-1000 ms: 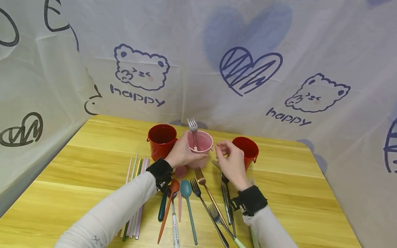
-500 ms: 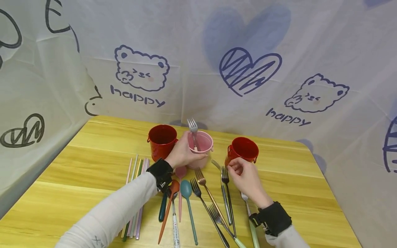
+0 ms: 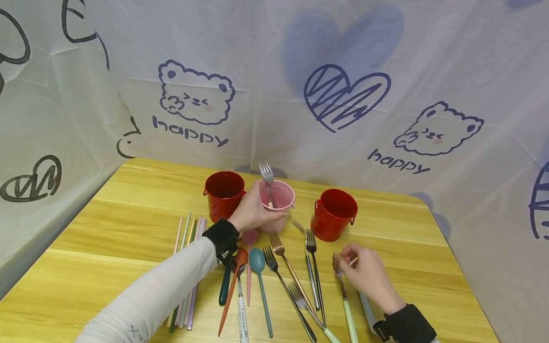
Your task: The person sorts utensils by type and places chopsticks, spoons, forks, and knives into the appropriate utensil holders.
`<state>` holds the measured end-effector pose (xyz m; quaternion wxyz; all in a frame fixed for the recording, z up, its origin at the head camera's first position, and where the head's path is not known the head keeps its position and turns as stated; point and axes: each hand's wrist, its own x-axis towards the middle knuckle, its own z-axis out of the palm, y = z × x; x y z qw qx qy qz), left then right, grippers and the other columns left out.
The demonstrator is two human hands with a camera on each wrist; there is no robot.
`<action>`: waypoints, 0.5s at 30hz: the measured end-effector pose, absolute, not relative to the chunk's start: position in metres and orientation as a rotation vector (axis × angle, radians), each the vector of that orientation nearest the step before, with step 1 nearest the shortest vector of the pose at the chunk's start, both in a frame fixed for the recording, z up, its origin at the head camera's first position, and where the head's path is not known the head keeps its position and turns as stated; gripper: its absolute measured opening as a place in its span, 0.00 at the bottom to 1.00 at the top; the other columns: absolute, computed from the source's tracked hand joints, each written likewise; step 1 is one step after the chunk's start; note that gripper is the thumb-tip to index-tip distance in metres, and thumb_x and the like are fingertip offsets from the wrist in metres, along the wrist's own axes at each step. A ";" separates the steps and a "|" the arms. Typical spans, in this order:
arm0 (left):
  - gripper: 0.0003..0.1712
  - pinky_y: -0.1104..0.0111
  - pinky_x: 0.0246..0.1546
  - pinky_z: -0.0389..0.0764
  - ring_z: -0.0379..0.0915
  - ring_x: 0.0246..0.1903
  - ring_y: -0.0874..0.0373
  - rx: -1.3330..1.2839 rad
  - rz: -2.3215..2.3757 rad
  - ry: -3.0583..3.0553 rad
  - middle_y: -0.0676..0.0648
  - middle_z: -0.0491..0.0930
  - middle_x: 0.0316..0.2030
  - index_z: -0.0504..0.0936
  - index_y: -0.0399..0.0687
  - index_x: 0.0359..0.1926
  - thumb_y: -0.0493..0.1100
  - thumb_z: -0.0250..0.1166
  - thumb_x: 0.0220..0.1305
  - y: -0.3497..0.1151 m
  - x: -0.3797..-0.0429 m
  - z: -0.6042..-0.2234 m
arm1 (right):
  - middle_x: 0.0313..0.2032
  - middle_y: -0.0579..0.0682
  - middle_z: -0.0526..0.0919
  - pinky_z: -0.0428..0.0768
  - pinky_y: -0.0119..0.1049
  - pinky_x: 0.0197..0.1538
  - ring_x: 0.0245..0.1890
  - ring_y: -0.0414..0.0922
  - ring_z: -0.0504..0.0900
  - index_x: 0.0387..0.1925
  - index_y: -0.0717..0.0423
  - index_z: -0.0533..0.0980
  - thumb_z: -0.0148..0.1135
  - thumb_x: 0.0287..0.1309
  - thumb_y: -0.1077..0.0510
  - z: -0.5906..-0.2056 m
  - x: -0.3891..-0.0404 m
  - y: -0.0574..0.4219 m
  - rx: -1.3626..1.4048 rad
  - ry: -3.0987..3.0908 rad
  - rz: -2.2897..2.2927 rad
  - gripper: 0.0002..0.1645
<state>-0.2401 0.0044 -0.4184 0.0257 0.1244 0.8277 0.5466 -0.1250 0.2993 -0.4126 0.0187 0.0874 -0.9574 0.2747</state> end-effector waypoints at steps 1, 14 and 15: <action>0.52 0.55 0.65 0.78 0.76 0.60 0.49 0.387 1.689 2.562 0.43 0.73 0.63 0.59 0.49 0.69 0.46 0.81 0.49 0.005 -0.240 -0.418 | 0.27 0.48 0.84 0.78 0.28 0.29 0.25 0.36 0.80 0.35 0.60 0.81 0.65 0.58 0.66 -0.414 -0.124 0.302 0.269 -2.990 0.845 0.03; 0.51 0.56 0.64 0.78 0.76 0.60 0.50 0.369 1.682 2.569 0.44 0.74 0.62 0.60 0.49 0.68 0.47 0.81 0.49 0.005 -0.240 -0.417 | 0.22 0.43 0.79 0.69 0.28 0.25 0.21 0.36 0.71 0.26 0.53 0.78 0.72 0.55 0.57 -0.420 -0.111 0.312 0.286 -3.287 0.696 0.09; 0.51 0.56 0.64 0.78 0.76 0.60 0.50 0.372 1.686 2.565 0.44 0.74 0.62 0.59 0.49 0.68 0.47 0.81 0.49 0.005 -0.240 -0.417 | 0.22 0.43 0.79 0.70 0.28 0.26 0.21 0.37 0.71 0.25 0.52 0.78 0.72 0.54 0.57 -0.420 -0.110 0.311 0.279 -3.298 0.687 0.09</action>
